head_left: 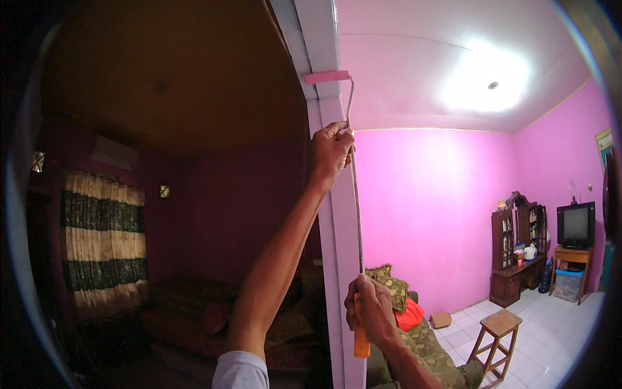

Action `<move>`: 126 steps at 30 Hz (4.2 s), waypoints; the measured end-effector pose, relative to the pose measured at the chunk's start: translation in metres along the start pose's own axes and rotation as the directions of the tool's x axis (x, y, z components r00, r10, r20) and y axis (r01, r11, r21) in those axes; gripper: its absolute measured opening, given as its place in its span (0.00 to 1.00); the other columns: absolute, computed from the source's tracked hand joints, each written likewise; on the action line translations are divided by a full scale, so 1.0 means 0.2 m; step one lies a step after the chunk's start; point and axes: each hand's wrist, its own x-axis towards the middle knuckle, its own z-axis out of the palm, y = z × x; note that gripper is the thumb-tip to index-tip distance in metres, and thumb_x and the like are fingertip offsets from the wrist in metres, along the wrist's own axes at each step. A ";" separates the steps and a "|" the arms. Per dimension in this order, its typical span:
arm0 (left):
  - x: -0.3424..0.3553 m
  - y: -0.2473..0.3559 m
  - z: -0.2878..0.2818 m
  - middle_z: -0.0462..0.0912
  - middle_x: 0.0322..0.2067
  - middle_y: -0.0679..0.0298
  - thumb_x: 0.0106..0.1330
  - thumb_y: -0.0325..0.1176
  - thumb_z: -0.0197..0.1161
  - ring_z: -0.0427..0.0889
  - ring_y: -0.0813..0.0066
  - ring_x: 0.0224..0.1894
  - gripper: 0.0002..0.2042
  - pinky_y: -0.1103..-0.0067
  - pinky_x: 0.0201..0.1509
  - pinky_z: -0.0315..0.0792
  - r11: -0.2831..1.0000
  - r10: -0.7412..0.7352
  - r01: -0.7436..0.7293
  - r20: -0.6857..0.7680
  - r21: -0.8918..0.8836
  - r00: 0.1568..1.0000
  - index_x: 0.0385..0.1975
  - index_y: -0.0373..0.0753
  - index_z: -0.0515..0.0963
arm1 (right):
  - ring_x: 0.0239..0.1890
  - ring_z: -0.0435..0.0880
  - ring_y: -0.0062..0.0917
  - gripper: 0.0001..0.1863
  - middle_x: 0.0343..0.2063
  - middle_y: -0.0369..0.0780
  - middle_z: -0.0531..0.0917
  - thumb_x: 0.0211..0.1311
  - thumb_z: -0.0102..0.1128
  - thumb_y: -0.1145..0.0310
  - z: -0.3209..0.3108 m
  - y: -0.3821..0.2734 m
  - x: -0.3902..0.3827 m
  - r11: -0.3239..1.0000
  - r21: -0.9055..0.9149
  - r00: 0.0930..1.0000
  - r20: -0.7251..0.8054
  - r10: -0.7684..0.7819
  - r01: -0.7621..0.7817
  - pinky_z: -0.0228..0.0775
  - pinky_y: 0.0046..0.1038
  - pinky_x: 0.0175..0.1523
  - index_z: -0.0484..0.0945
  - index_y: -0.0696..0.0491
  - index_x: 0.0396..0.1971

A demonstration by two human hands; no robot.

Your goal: The person paints a door frame white using a small roller and a paintbrush. They first apply paint with the roller along the upper frame, then switch to a brush to cover the lower sections and edges while sitting on the floor.

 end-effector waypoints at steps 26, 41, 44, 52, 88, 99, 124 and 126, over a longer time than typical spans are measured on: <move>-0.12 0.64 0.00 0.77 0.17 0.67 0.67 0.30 0.59 0.67 0.88 0.13 0.12 0.85 0.15 0.60 0.936 0.340 -0.340 -0.013 -0.087 0.940 0.47 0.33 0.78 | 0.13 0.68 0.16 0.23 0.14 0.35 0.70 0.75 0.38 0.54 0.05 -0.19 -0.23 0.993 -0.022 0.993 0.022 -0.119 0.119 0.59 0.21 0.18 0.69 0.55 0.24; -0.17 1.00 0.01 0.76 0.17 0.66 0.67 0.28 0.58 0.67 0.87 0.12 0.13 0.85 0.15 0.62 0.900 0.433 -0.433 -0.023 -0.039 0.901 0.47 0.27 0.75 | 0.12 0.68 0.14 0.25 0.11 0.32 0.69 0.74 0.41 0.52 0.07 -0.24 -0.20 0.929 -0.100 0.935 0.049 -0.352 0.355 0.57 0.21 0.17 0.70 0.56 0.23; -0.23 1.07 0.00 0.76 0.17 0.66 0.67 0.28 0.59 0.67 0.88 0.13 0.13 0.85 0.15 0.62 0.902 0.432 -0.432 -0.009 0.008 0.902 0.47 0.27 0.75 | 0.14 0.70 0.14 0.25 0.11 0.32 0.69 0.74 0.42 0.52 0.11 -0.23 -0.24 0.950 -0.035 0.944 0.130 -0.303 0.310 0.58 0.21 0.18 0.71 0.56 0.23; -0.42 1.16 -0.17 0.74 0.17 0.68 0.67 0.30 0.60 0.66 0.87 0.12 0.08 0.86 0.14 0.60 0.952 0.302 -0.303 0.042 0.030 0.952 0.40 0.33 0.77 | 0.14 0.71 0.16 0.26 0.16 0.36 0.73 0.71 0.41 0.47 0.22 -0.01 -0.36 0.807 0.571 0.694 0.643 -0.325 -0.151 0.61 0.20 0.18 0.73 0.56 0.29; -0.64 2.07 -0.06 0.73 0.20 0.65 0.66 0.31 0.61 0.62 0.88 0.13 0.13 0.91 0.13 0.56 0.017 0.458 0.116 -0.111 0.993 0.882 0.46 0.29 0.76 | 0.07 0.64 0.17 0.24 0.18 0.41 0.72 0.66 0.57 0.60 0.72 -0.25 -0.62 0.110 0.177 0.009 0.564 -0.825 -0.978 0.56 0.19 0.11 0.67 0.62 0.55; -0.48 2.29 0.02 0.75 0.21 0.64 0.67 0.32 0.58 0.61 0.87 0.12 0.14 0.89 0.15 0.58 -0.233 0.381 0.240 -0.139 0.942 0.914 0.46 0.28 0.76 | 0.07 0.63 0.14 0.28 0.19 0.38 0.73 0.68 0.54 0.63 0.79 -0.46 -0.66 0.066 0.090 -0.016 0.466 -0.885 -0.994 0.57 0.14 0.13 0.62 0.62 0.62; -0.37 1.74 0.05 0.71 0.13 0.64 0.65 0.29 0.58 0.62 0.82 0.08 0.10 0.84 0.12 0.55 -0.191 0.173 0.086 -0.052 0.978 0.983 0.21 0.35 0.71 | 0.09 0.65 0.14 0.33 0.17 0.38 0.73 0.63 0.61 0.60 0.65 -0.19 -0.61 -0.148 0.202 0.239 0.564 -0.790 -0.968 0.56 0.16 0.12 0.63 0.65 0.61; -0.35 1.70 0.04 0.72 0.14 0.63 0.65 0.29 0.58 0.63 0.82 0.08 0.10 0.85 0.13 0.55 -0.166 0.145 0.075 -0.051 0.983 0.988 0.21 0.35 0.71 | 0.09 0.65 0.14 0.34 0.17 0.38 0.73 0.62 0.62 0.59 0.63 -0.17 -0.61 -0.153 0.213 0.251 0.576 -0.778 -0.965 0.55 0.16 0.12 0.63 0.65 0.61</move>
